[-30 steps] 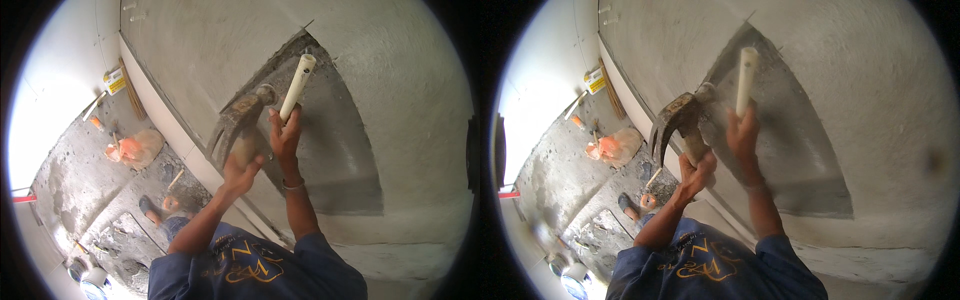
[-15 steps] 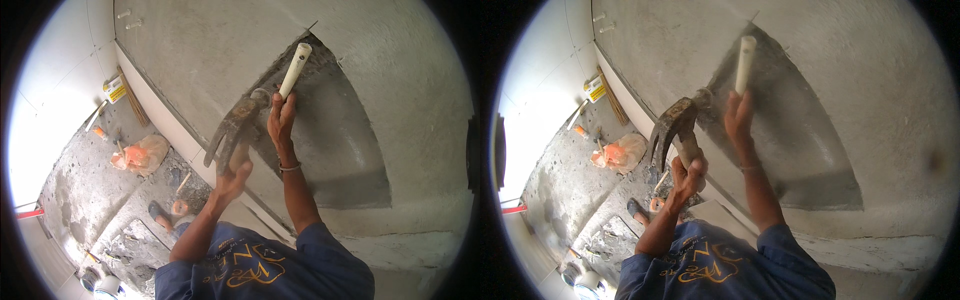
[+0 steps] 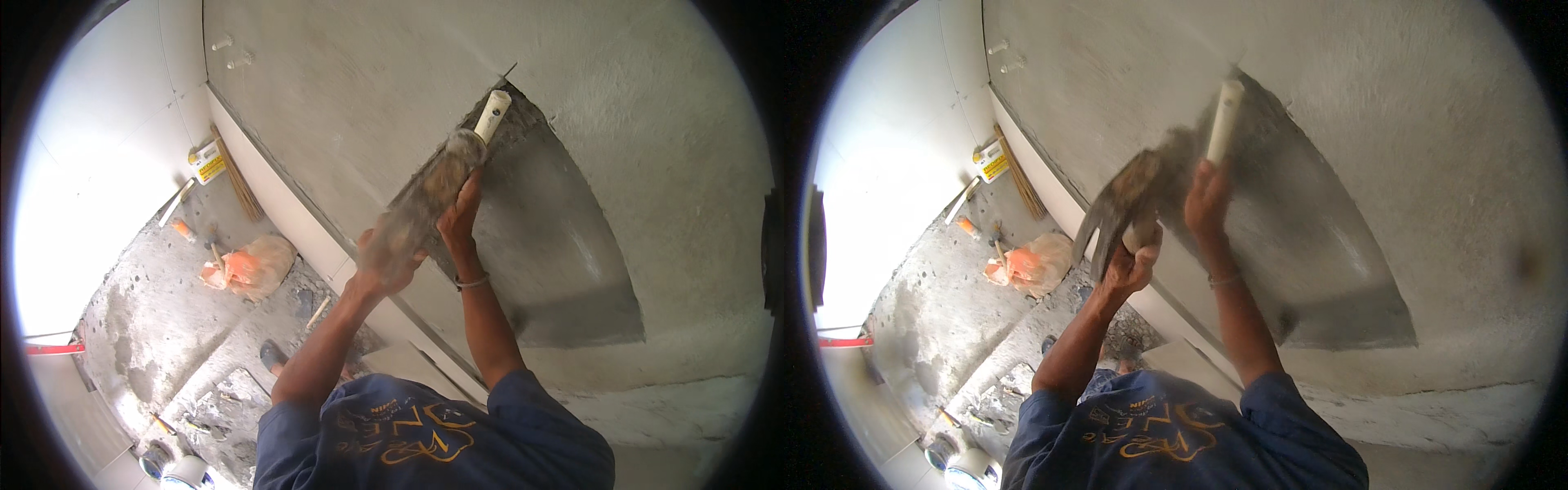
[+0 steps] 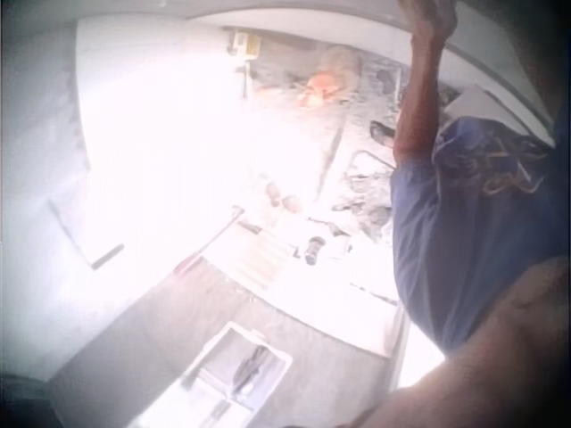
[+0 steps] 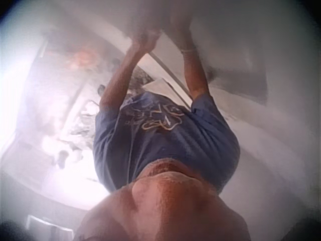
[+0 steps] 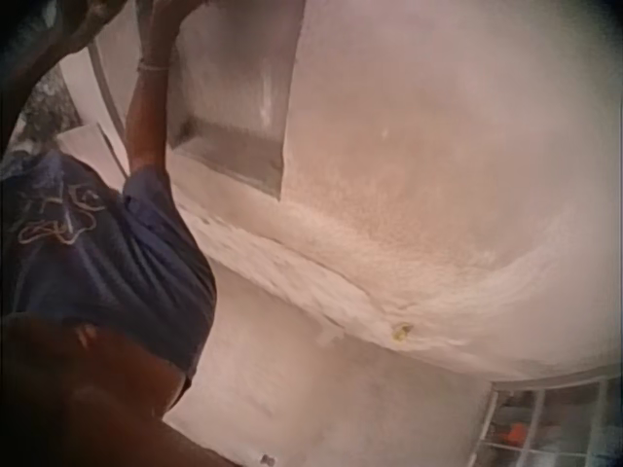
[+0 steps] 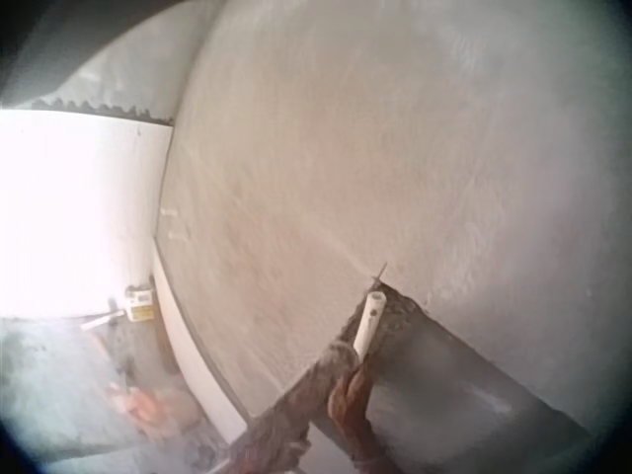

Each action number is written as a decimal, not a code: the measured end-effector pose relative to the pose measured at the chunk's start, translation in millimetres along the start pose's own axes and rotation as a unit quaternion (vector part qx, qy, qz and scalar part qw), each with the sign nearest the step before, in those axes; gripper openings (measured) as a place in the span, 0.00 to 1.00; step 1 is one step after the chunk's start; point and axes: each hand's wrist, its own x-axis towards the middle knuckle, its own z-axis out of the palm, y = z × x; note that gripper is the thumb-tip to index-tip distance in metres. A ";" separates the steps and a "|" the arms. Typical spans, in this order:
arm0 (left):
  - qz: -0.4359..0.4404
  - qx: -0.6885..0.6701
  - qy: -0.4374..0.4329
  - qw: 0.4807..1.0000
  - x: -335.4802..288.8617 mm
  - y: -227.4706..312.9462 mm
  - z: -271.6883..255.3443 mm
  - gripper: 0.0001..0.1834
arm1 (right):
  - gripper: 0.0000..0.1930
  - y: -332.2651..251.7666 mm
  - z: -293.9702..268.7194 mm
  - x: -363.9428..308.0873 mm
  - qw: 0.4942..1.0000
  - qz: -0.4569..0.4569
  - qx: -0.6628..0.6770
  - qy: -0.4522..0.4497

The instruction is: The person uses a hammer and a chisel to chip away at a rectangular section of a concrete wall. They repeatedly strike the chisel to remove material and create a recessed area. Another person is visible in the background working on the floor.

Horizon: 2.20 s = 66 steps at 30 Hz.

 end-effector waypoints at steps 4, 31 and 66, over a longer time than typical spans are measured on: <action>0.120 0.034 -0.014 0.992 24.1 1.4 -0.4 0.24 | 0.18 41.1 4.3 -21.0 0.990 -0.097 -0.083 0.057; 0.042 0.018 0.084 0.995 16.5 14.7 70.6 0.19 | 0.19 28.4 -30.1 -6.0 0.996 0.078 0.029 -0.040; -0.024 -0.018 0.012 0.999 29.3 -24.7 45.7 0.19 | 0.16 -2.9 -25.4 9.7 0.999 -0.022 0.005 -0.047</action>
